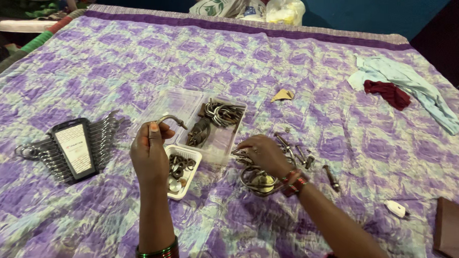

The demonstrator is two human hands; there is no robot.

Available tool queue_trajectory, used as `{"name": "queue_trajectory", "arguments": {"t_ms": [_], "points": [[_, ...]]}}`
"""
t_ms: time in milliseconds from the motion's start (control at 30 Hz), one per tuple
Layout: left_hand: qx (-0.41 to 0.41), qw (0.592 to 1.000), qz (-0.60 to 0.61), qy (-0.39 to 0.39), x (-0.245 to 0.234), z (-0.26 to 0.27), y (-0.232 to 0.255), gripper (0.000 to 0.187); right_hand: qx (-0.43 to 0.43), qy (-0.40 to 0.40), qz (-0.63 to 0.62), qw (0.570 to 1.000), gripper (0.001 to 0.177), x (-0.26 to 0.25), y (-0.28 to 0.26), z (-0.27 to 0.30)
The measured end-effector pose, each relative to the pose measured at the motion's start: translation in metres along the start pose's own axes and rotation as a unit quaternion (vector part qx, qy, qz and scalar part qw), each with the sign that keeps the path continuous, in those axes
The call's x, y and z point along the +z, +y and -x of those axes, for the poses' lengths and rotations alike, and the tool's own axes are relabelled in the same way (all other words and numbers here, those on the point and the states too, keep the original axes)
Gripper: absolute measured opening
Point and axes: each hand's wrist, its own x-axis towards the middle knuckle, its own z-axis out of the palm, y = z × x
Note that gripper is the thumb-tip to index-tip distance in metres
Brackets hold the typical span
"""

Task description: The person sorts a pile of assorted metal hardware on a bed, picking up items one by one and placing them into a clear plastic container or a white tray. The person handles hooks, screws, and other small metal pieces, organizing them into separate piles and containers.

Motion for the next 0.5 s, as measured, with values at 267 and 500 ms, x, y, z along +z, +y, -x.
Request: {"name": "queue_trajectory", "arguments": {"t_ms": [267, 500], "points": [[0.019, 0.993, -0.108, -0.039, 0.025, 0.013, 0.009, 0.03, 0.18, 0.041, 0.069, 0.98, 0.024, -0.091, 0.092, 0.072], [0.044, 0.982, -0.16, -0.088, 0.041, 0.024, 0.01, 0.032, 0.224, -0.022, 0.044, 0.973, 0.029, -0.055, 0.095, 0.101]]}}
